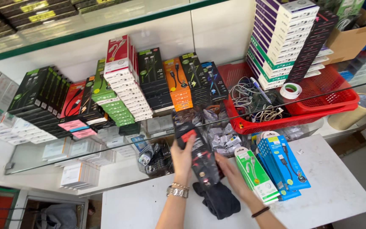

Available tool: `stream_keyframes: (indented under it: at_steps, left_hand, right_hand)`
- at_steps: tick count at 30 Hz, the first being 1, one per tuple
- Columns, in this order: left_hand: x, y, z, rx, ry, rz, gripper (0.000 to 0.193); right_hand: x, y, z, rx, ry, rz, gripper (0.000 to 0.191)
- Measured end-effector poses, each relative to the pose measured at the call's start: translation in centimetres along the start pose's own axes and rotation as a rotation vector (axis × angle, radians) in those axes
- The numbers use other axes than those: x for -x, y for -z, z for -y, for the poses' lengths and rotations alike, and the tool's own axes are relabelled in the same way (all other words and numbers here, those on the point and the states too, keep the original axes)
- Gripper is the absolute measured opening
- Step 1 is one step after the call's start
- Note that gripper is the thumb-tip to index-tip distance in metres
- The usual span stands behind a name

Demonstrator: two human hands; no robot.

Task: The person wipes packaged phone charger and cable boxes with a dark cloth, one at a time, and places the cleaned boxes back on the glass display shelf. They also write on one orange box with a pen before wiping more boxes and returning them to the shelf.

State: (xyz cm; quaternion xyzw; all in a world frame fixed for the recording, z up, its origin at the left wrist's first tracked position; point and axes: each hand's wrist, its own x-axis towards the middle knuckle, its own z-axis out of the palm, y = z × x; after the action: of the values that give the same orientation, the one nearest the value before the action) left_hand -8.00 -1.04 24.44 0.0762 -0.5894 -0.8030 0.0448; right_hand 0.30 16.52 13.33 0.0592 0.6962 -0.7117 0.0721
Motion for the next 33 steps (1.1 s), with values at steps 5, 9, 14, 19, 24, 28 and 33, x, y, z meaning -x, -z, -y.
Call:
stream_keyframes:
  at_steps: [5, 9, 14, 19, 24, 28, 33]
  left_hand:
    - [-4.4, -7.2, 2.6, 0.411, 0.376, 0.219, 0.061]
    - [-9.8, -13.2, 7.5, 0.718, 0.466, 0.152, 0.072]
    - [-16.3, -17.8, 11.2, 0.818, 0.458, -0.172, 0.047]
    - [-19.0, -19.3, 9.8, 0.751, 0.448, -0.331, 0.032]
    - [-18.1, -20.1, 7.6, 0.660, 0.404, -0.492, 0.030]
    - [-16.0, -19.4, 7.2, 0.576, 0.282, -0.428, 0.031]
    - [-14.9, -18.7, 7.5, 0.544, 0.237, -0.424, 0.028]
  right_hand:
    - [-1.5, 6.5, 9.0, -0.101, 0.196, -0.143, 0.062]
    - [-3.4, 11.7, 13.0, -0.164, 0.143, -0.393, 0.055]
    - [-8.7, 17.4, 12.7, 0.007, 0.167, -0.309, 0.060]
    - [-12.9, 19.0, 12.0, 0.225, 0.169, -0.182, 0.074]
    - [-17.1, 17.4, 14.9, 0.315, -0.054, -0.125, 0.080]
    - [-19.4, 16.5, 15.8, 0.729, 0.496, -0.150, 0.080]
    - [-22.7, 14.3, 15.7, 0.884, 0.650, -0.017, 0.082]
